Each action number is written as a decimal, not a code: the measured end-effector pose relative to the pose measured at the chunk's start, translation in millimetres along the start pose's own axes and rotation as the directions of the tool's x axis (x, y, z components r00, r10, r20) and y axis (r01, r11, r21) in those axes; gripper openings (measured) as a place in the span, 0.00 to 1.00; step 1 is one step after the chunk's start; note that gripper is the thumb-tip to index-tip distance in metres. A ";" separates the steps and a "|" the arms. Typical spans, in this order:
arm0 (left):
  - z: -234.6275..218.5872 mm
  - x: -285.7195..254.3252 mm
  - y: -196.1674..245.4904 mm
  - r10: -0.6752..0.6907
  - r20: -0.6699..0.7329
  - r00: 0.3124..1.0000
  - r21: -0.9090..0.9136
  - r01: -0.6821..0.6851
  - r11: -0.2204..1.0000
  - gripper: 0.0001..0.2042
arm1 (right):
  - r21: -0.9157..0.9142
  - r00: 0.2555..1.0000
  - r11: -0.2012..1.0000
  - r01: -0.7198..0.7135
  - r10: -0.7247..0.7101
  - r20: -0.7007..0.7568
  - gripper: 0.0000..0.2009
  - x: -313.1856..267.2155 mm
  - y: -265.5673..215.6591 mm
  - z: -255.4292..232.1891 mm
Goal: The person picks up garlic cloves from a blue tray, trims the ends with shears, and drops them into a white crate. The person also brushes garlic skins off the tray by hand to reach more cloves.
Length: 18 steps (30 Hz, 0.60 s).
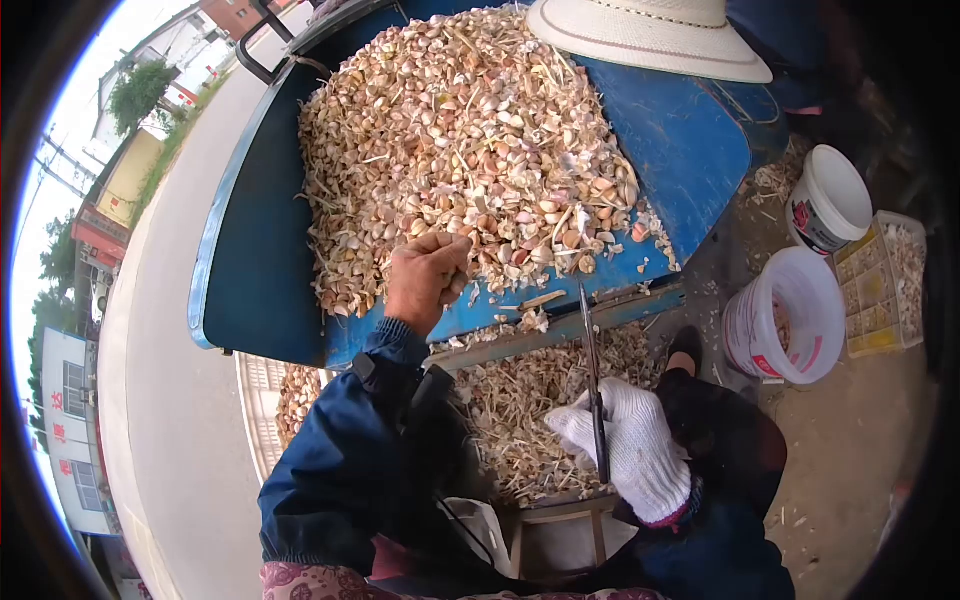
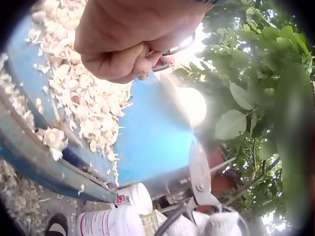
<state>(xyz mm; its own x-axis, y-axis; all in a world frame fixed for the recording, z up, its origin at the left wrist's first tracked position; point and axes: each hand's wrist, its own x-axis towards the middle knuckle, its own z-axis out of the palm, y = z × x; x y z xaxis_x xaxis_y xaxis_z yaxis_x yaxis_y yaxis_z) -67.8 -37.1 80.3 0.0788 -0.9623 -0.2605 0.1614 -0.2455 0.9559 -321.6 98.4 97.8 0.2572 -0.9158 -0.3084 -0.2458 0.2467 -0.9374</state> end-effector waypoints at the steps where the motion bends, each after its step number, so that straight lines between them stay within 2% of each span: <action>1: -2.2 26.5 13.0 0.090 -0.101 0.991 0.156 -0.074 0.985 0.05 | 0.007 0.999 0.999 0.051 -0.051 0.001 0.12 -2.3 -3.6 -4.5; 2: -13.3 59.7 16.2 0.193 -0.092 0.977 0.253 -0.164 0.953 0.06 | -0.009 0.999 0.999 0.036 -0.036 0.000 0.11 -4.8 -14.1 -9.1; 3: -25.2 94.5 14.0 0.291 -0.073 0.954 0.348 -0.249 0.904 0.08 | 0.052 1.000 0.999 0.014 -0.013 -0.014 0.11 -5.7 -11.7 -10.5; 5: -32.9 147.6 17.4 0.330 -0.017 0.944 0.470 -0.284 0.836 0.08 | 0.057 0.998 0.996 -0.069 0.070 -0.004 0.11 -6.9 -17.3 -19.2; 6: -31.2 167.3 17.7 0.377 -0.018 0.926 0.615 -0.287 0.735 0.08 | 0.159 0.983 0.970 -0.183 0.182 0.019 0.11 -6.3 -24.6 -22.3; 7: -27.7 185.9 16.5 0.422 -0.009 0.907 0.739 -0.279 0.614 0.08 | 0.160 0.983 0.970 -0.185 0.185 0.014 0.11 -5.5 -32.6 -25.5; 8: -33.2 209.4 12.0 0.389 -0.021 0.921 0.812 -0.211 0.544 0.08 | 0.158 0.973 0.960 -0.230 0.232 0.008 0.11 -5.0 -40.1 -28.6; 9: -33.6 222.7 10.4 0.385 -0.017 0.923 0.809 -0.214 0.548 0.08 | 0.155 0.960 0.949 -0.275 0.279 0.000 0.10 -1.7 -42.2 -31.8; 10: -33.9 234.4 7.5 0.447 -0.006 0.894 0.924 -0.166 0.344 0.08 | 0.012 0.990 0.997 -0.080 0.081 -0.114 0.07 -4.2 -34.4 -34.9; 11: -33.5 242.3 4.0 0.504 0.020 0.864 0.988 -0.094 0.124 0.09 | 0.009 0.989 0.996 -0.086 0.086 -0.118 0.07 -1.2 -35.2 -37.6; 13: -30.8 248.8 -3.9 0.485 0.036 0.874 0.988 -0.103 0.112 0.09 | 0.054 0.982 0.989 -0.139 0.144 -0.122 0.07 -1.2 -41.9 -41.2; 14: -28.1 249.3 -5.4 0.501 0.041 0.864 0.994 -0.085 0.064 0.09 | 0.100 0.977 0.980 -0.174 0.185 -0.109 0.06 -0.8 -42.9 -42.5; 16: -23.6 246.3 -6.1 0.515 0.086 0.853 0.996 -0.075 -0.044 0.08 | 0.122 0.982 0.982 -0.144 0.157 -0.109 0.06 -1.4 -41.0 -43.5; 18: -19.4 244.1 -7.4 0.533 0.135 0.835 0.991 -0.121 -0.062 0.08 | 0.135 0.987 0.985 -0.109 0.124 -0.105 0.06 -2.8 -40.6 -41.9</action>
<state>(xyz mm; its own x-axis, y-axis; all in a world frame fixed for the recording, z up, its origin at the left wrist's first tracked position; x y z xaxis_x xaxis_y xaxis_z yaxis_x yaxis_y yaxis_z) -30.7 -267.9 7.0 0.0191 -0.9505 0.3100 -0.9941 0.0150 0.1072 -351.6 77.7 143.5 0.1249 -0.9065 -0.4034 -0.1438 0.3858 -0.9113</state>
